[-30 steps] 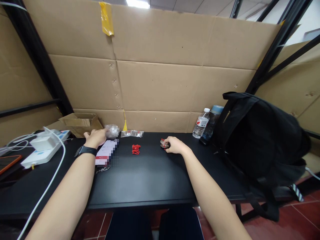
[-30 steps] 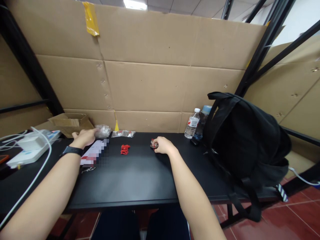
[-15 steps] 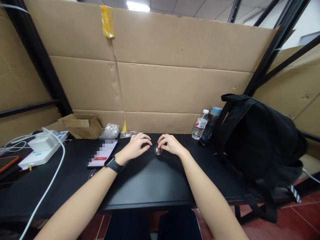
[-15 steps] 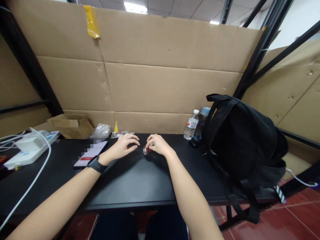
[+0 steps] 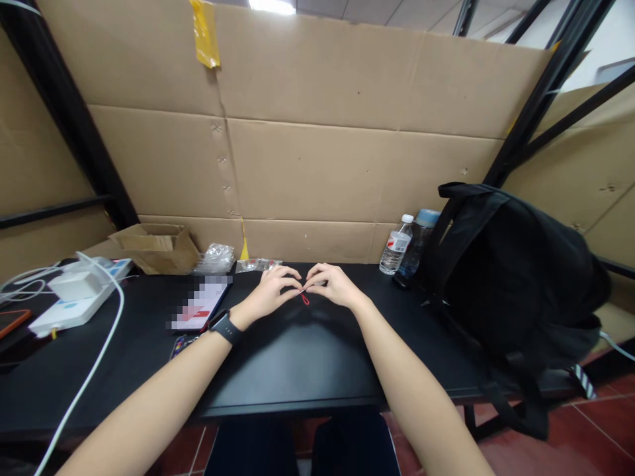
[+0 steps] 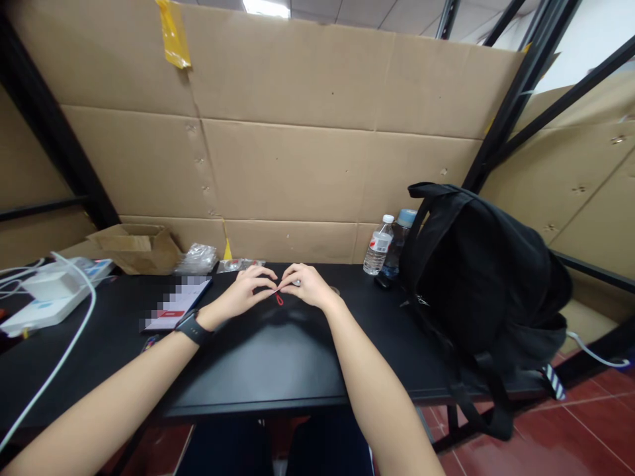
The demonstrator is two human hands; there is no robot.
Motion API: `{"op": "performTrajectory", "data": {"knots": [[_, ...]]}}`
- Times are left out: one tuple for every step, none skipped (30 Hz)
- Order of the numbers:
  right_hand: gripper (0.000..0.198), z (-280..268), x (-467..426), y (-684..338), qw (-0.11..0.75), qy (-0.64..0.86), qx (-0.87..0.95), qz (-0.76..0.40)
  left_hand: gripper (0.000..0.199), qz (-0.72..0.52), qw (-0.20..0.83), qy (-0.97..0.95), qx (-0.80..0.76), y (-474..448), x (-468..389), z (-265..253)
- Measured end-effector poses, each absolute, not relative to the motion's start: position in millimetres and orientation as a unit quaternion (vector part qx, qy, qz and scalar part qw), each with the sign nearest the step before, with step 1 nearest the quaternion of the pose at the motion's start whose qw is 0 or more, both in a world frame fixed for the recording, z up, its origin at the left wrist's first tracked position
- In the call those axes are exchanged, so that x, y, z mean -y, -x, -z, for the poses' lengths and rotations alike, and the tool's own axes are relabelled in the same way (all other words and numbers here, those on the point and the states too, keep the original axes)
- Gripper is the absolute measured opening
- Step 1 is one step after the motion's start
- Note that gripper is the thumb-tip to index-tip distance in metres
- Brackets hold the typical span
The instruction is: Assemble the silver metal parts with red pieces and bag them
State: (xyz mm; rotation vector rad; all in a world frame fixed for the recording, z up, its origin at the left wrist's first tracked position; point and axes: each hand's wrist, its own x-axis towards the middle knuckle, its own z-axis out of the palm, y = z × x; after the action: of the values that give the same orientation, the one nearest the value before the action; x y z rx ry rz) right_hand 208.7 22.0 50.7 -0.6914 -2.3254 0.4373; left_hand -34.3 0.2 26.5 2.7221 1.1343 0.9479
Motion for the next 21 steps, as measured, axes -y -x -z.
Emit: {"op": "performTrajectory", "data": {"knots": [[0.011,-51,-22,-208,0.333,0.264,0.889,-0.173,0.021,-0.307,0.031,-0.880,-0.362,34,-1,-26],[0.011,-51,-21,-208,0.334,0.263,0.888,-0.178,0.021,-0.309,0.041,-0.881,-0.357,35,-1,-26],[0.011,-52,-21,-208,0.333,0.263,0.887,-0.181,0.020,-0.310,0.052,-0.882,-0.353,35,-1,-27],[0.010,-52,-20,-207,0.333,0.264,0.886,-0.185,0.020,-0.310,0.061,-0.882,-0.349,35,0,-28],[0.010,-52,-20,-207,0.332,0.264,0.886,-0.189,0.020,-0.309,0.070,-0.883,-0.347,35,1,-29],[0.010,-53,-20,-207,0.331,0.264,0.885,-0.194,0.020,-0.306,0.077,-0.884,-0.345,35,2,-30],[0.010,-53,-20,-208,0.329,0.264,0.885,-0.200,0.021,-0.303,0.081,-0.885,-0.345,34,3,-31],[0.010,-53,-20,-209,0.325,0.263,0.884,-0.208,0.022,-0.299,0.083,-0.885,-0.346,34,3,-32],[0.010,-53,-21,-210,0.316,0.260,0.886,-0.218,0.022,-0.294,0.082,-0.886,-0.349,34,4,-33],[0.010,-53,-22,-212,0.300,0.255,0.890,-0.229,0.022,-0.290,0.077,-0.886,-0.353,35,4,-33],[0.010,-53,-23,-215,0.279,0.247,0.896,-0.241,0.021,-0.285,0.067,-0.886,-0.359,36,3,-34],[0.009,-54,-24,-219,0.255,0.240,0.902,-0.253,0.020,-0.281,0.052,-0.886,-0.366,38,2,-34],[0.009,-55,-26,-223,0.232,0.235,0.906,-0.263,0.018,-0.278,0.034,-0.884,-0.375,42,0,-34],[0.009,-56,-27,-228,0.216,0.235,0.908,-0.273,0.016,-0.275,0.017,-0.881,-0.385,46,-2,-34],[0.010,-58,-29,-234,0.212,0.244,0.904,-0.282,0.014,-0.271,0.002,-0.877,-0.397,51,-5,-35],[0.012,-60,-30,-241,0.217,0.262,0.895,-0.290,0.013,-0.267,-0.009,-0.872,-0.409,57,-7,-36],[0.015,-61,-31,-249,0.226,0.290,0.880,-0.300,0.012,-0.262,-0.015,-0.867,-0.423,64,-9,-37],[0.019,-63,-32,-257,0.237,0.329,0.859,-0.311,0.012,-0.255,-0.016,-0.863,-0.437,71,-11,-38],[0.024,-63,-33,-265,0.237,0.370,0.837,-0.327,0.013,-0.247,-0.012,-0.859,-0.449,78,-13,-39],[0.028,-64,-34,-274,0.234,0.403,0.812,-0.352,0.014,-0.236,-0.005,-0.856,-0.459,85,-15,-40],[0.031,-63,-35,-282,0.234,0.428,0.786,-0.381,0.015,-0.225,0.004,-0.855,-0.467,92,-17,-40]]}}
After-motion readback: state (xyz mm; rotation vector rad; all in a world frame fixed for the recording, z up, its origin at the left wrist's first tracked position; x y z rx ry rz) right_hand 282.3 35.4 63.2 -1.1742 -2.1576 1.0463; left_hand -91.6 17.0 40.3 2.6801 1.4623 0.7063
